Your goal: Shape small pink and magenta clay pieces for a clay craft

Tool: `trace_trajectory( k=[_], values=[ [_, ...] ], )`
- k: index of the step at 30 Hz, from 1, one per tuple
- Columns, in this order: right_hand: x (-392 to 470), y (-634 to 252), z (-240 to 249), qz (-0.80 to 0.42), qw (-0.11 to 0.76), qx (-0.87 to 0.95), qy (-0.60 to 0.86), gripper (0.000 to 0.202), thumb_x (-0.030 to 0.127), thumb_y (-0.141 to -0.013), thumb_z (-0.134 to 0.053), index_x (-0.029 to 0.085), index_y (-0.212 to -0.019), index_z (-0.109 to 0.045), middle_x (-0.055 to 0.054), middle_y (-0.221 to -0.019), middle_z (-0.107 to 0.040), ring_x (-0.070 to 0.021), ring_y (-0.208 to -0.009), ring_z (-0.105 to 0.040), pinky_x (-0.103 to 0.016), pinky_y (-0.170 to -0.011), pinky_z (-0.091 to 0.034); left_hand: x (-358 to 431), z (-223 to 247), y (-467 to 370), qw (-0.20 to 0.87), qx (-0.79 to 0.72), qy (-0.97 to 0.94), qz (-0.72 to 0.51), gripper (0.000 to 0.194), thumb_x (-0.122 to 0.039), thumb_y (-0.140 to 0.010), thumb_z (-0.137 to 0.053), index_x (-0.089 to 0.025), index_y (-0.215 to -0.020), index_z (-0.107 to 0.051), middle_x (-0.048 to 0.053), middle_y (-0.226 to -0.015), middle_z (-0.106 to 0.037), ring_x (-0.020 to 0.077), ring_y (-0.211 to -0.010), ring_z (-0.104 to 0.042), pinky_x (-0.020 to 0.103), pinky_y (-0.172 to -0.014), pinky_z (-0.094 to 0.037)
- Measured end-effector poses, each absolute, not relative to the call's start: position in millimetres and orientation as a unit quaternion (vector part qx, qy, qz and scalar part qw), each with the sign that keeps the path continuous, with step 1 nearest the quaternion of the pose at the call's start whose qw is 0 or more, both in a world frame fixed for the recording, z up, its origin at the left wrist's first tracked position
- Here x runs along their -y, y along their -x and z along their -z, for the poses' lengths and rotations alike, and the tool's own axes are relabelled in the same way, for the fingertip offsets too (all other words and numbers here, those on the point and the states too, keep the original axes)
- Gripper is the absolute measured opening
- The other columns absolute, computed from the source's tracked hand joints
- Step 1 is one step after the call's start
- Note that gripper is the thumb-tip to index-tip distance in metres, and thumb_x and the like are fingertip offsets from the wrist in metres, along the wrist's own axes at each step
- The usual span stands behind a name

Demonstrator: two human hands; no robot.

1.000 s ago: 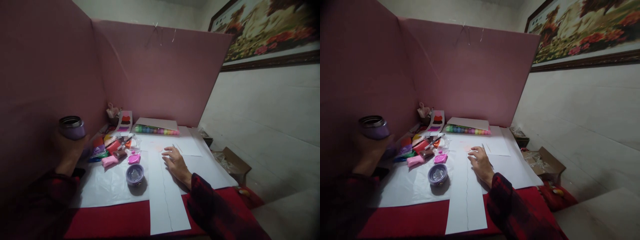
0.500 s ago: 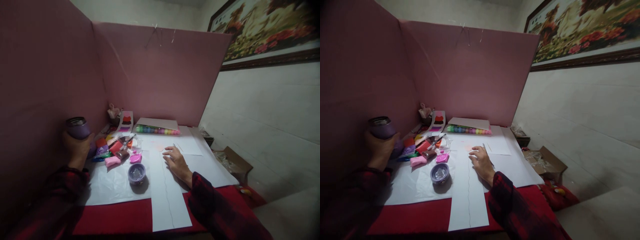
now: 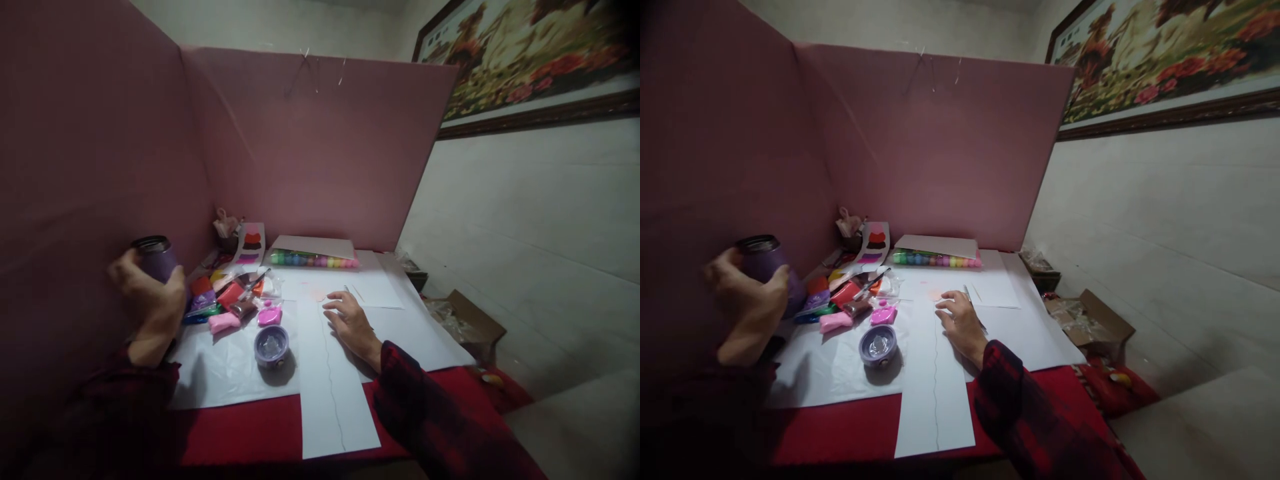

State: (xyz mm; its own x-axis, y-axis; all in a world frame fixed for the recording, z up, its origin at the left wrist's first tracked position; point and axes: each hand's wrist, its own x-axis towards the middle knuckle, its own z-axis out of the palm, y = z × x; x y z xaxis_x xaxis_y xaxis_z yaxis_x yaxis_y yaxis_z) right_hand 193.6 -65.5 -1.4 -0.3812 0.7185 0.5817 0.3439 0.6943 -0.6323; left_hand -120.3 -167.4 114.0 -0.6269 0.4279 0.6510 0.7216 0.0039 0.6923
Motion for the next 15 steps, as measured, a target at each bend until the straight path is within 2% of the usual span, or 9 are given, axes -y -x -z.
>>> trace_trajectory(
  k=[1, 3, 4, 5, 7, 9, 10, 12, 15],
  values=[
    [65, -194, 2, -0.207, 0.448, 0.805, 0.330, 0.012, 0.018, -0.085, -0.056, 0.020, -0.087, -0.068, -0.010, -0.109, -0.058, -0.0249, -0.109, -0.052, -0.044, -0.080, -0.055, 166, -114, 111, 0.137, 0.700, 0.418, 0.562, 0.052, -0.038, -0.074, -0.065, -0.011, -0.116, -0.049, 0.012, -0.127, -0.052, 0.0393, -0.125, -0.042, 0.048, -0.096, -0.042],
    [65, -193, 2, -0.201, 0.451, 0.805, 0.330, 0.012, 0.018, -0.085, -0.057, 0.020, -0.087, -0.068, -0.010, -0.108, -0.058, -0.0248, -0.108, -0.053, -0.046, -0.084, -0.053, 162, -111, 95, -0.035, 0.680, 0.518, 0.517, 0.038, -0.038, -0.076, -0.061, -0.011, -0.102, -0.061, 0.010, -0.102, -0.065, 0.0308, -0.101, -0.061, 0.043, -0.087, -0.048],
    [64, -193, 2, -0.198, 0.453, 0.804, 0.329, 0.012, 0.017, -0.085, -0.057, 0.020, -0.086, -0.068, -0.010, -0.107, -0.059, -0.0247, -0.108, -0.053, -0.046, -0.085, -0.052, 159, -108, 88, -0.080, 0.672, 0.542, 0.499, 0.032, -0.039, -0.074, -0.061, -0.012, -0.091, -0.065, 0.009, -0.089, -0.068, 0.0283, -0.090, -0.065, 0.041, -0.081, -0.052],
    [64, -193, 2, -0.195, 0.455, 0.804, 0.328, 0.012, 0.017, -0.084, -0.057, 0.020, -0.086, -0.068, -0.010, -0.106, -0.059, -0.0246, -0.107, -0.053, -0.047, -0.086, -0.051, 158, -105, 83, -0.124, 0.660, 0.571, 0.473, 0.029, -0.038, -0.073, -0.062, -0.013, -0.086, -0.067, 0.009, -0.087, -0.069, 0.0269, -0.087, -0.066, 0.039, -0.079, -0.052],
    [65, -193, 2, -0.196, 0.456, 0.804, 0.326, 0.011, 0.017, -0.084, -0.058, 0.020, -0.085, -0.068, -0.009, -0.106, -0.060, -0.0243, -0.106, -0.054, -0.046, -0.087, -0.051, 158, -98, 76, -0.223, 0.618, 0.659, 0.366, 0.033, -0.035, -0.070, -0.066, -0.018, -0.098, -0.068, 0.009, -0.104, -0.069, 0.0278, -0.099, -0.063, 0.038, -0.084, -0.051],
    [65, -193, 1, -0.198, 0.456, 0.805, 0.324, 0.011, 0.017, -0.084, -0.058, 0.020, -0.085, -0.068, -0.009, -0.105, -0.060, -0.0239, -0.105, -0.055, -0.045, -0.086, -0.051, 163, -91, 71, -0.282, 0.558, 0.739, 0.253, 0.065, -0.029, -0.062, -0.074, -0.026, -0.125, -0.056, 0.007, -0.134, -0.055, 0.0291, -0.120, -0.051, 0.039, -0.095, -0.046],
    [66, -193, 0, -0.199, 0.456, 0.805, 0.323, 0.011, 0.017, -0.084, -0.058, 0.020, -0.085, -0.069, -0.009, -0.105, -0.060, -0.0238, -0.105, -0.055, -0.044, -0.086, -0.052, 166, -87, 67, -0.288, 0.542, 0.761, 0.207, 0.079, -0.026, -0.059, -0.076, -0.029, -0.133, -0.049, 0.006, -0.141, -0.049, 0.0298, -0.126, -0.045, 0.040, -0.100, -0.042],
    [66, -193, -1, -0.198, 0.458, 0.805, 0.320, 0.012, 0.015, -0.084, -0.058, 0.020, -0.085, -0.069, -0.010, -0.105, -0.060, -0.0237, -0.104, -0.054, -0.042, -0.084, -0.052, 171, -77, 58, -0.265, 0.529, 0.795, 0.136, 0.089, -0.015, -0.056, -0.073, -0.029, -0.138, -0.042, 0.007, -0.142, -0.046, 0.0311, -0.130, -0.039, 0.043, -0.104, -0.036],
    [66, -193, -1, -0.204, 0.461, 0.803, 0.318, 0.011, 0.016, -0.084, -0.058, 0.020, -0.085, -0.068, -0.010, -0.105, -0.060, -0.0243, -0.105, -0.054, -0.040, -0.079, -0.054, 173, -66, 44, -0.177, 0.518, 0.831, 0.101, 0.077, -0.003, -0.057, -0.060, -0.029, -0.130, -0.052, 0.008, -0.127, -0.056, 0.0307, -0.119, -0.047, 0.043, -0.098, -0.041]
  ],
)
